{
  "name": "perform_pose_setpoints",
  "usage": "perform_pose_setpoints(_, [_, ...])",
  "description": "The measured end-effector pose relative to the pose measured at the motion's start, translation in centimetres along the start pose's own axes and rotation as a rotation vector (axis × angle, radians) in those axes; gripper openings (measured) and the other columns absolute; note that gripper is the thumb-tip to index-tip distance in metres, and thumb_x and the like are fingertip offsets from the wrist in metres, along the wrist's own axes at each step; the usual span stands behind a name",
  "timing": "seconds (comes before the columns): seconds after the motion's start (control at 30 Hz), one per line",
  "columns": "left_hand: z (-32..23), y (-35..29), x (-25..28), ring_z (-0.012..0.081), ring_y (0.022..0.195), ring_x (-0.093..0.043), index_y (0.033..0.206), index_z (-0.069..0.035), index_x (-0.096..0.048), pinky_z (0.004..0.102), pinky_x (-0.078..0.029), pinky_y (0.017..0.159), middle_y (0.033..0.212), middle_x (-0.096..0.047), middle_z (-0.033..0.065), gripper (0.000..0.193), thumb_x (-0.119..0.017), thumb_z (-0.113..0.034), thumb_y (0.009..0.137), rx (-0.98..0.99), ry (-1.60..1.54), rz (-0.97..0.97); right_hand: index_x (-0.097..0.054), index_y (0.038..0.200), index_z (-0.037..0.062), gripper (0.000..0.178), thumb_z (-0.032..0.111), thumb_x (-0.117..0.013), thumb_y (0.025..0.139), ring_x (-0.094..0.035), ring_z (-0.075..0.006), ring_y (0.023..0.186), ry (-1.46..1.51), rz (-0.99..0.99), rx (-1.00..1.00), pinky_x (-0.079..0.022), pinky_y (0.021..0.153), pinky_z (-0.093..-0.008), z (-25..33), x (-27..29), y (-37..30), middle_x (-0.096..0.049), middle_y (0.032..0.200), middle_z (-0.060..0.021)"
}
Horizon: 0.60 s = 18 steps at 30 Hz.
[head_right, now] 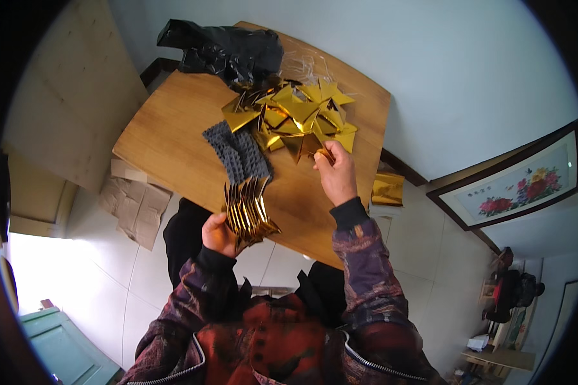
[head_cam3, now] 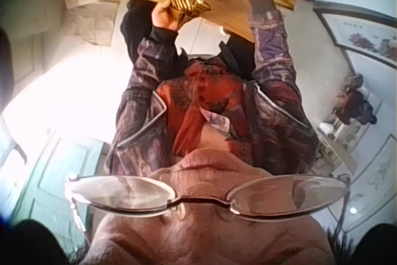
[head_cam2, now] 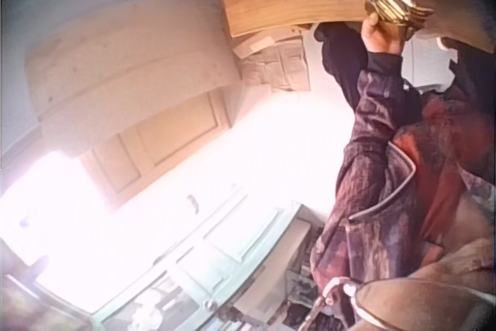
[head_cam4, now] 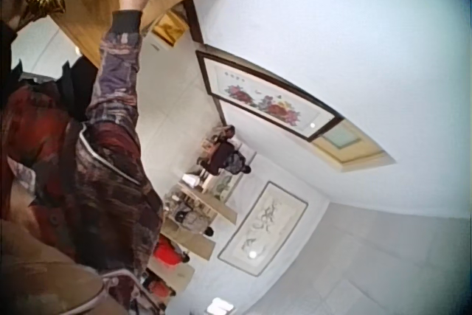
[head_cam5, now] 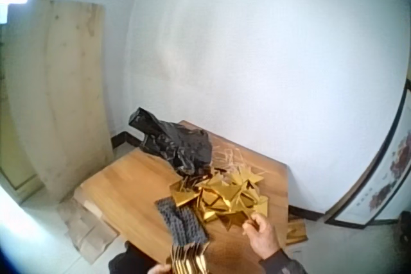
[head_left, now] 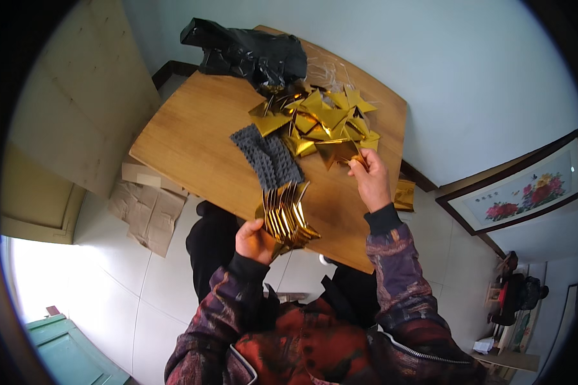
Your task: The person folds a gold-colored sheet of paper into a triangular packet by hand, pressing creases and tucking flaps. They repeat the process with additional sheets, stacking the finished packets on the table.
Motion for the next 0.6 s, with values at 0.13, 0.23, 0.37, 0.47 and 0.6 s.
perform_pose_setpoints(0.13, [0.2, -0.1, -0.3, 0.0396, 0.12, -0.054, 0.132, 0.001, -0.05, 0.0574, -0.038, 0.105, 0.131, -0.056, 0.0205, 0.055, -0.052, -0.024, 0.083, -0.013, -0.052, 0.035, -0.063, 0.097, 0.0062, 0.016, -0.002, -0.06, 0.084, -0.063, -0.0241, 0.068, -0.421, 0.041, 0.377, -0.051, 0.06, -0.0304, 3.2, -0.6, -6.5, -0.063, 0.086, -0.01])
perform_pose_setpoints(0.23, [0.5, -0.6, -0.8, 0.041, 0.118, -0.054, 0.131, 0.001, -0.051, 0.0579, -0.039, 0.103, 0.13, -0.056, 0.0213, 0.055, -0.052, -0.026, 0.083, -0.003, -0.05, 0.046, -0.063, 0.096, 0.0078, 0.02, -0.005, -0.061, 0.079, -0.065, -0.0306, 0.081, -0.485, 0.094, 0.482, -0.053, 0.068, -0.036, 3.0, -1.4, -9.4, -0.064, 0.093, -0.009])
perform_pose_setpoints(0.37, [1.0, -1.1, -1.5, 0.0408, 0.119, -0.053, 0.131, 0.001, -0.05, 0.0567, -0.037, 0.105, 0.131, -0.055, 0.0217, 0.055, -0.054, -0.027, 0.084, 0.06, -0.025, 0.063, -0.062, 0.096, 0.0067, 0.026, -0.009, -0.057, 0.076, -0.064, -0.0328, 0.088, -0.468, 0.215, 0.383, -0.053, 0.073, -0.0389, 1.3, -2.3, -11.6, -0.063, 0.101, -0.009])
perform_pose_setpoints(0.47, [1.4, -1.0, -1.7, 0.0405, 0.12, -0.052, 0.131, 0.002, -0.049, 0.0567, -0.035, 0.106, 0.132, -0.055, 0.0214, 0.055, -0.054, -0.025, 0.084, 0.044, 0.038, 0.02, -0.06, 0.098, 0.0039, 0.031, -0.014, -0.052, 0.074, -0.063, -0.0318, 0.092, -0.356, 0.271, 0.289, -0.052, 0.078, -0.0364, 0.6, -2.7, -12.5, -0.061, 0.105, -0.0115])
perform_pose_setpoints(0.6, [1.8, -0.9, -2.4, 0.0378, 0.118, -0.054, 0.133, 0.001, -0.047, 0.0537, -0.038, 0.105, 0.13, -0.056, 0.02, 0.056, -0.053, -0.024, 0.083, 0.007, 0.189, 0.002, -0.059, 0.097, 0.0005, 0.033, -0.02, -0.05, 0.072, -0.063, -0.0256, 0.093, -0.136, 0.275, 0.213, -0.051, 0.082, -0.031, 0.5, -3.5, -13.2, -0.061, 0.105, -0.0123])
Point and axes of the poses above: each hand's wrist, its own y-axis towards the middle knuckle, its own x-axis out of the back of the hand, z = x × y, the point moved 4 cm from there along y, towards the middle knuckle
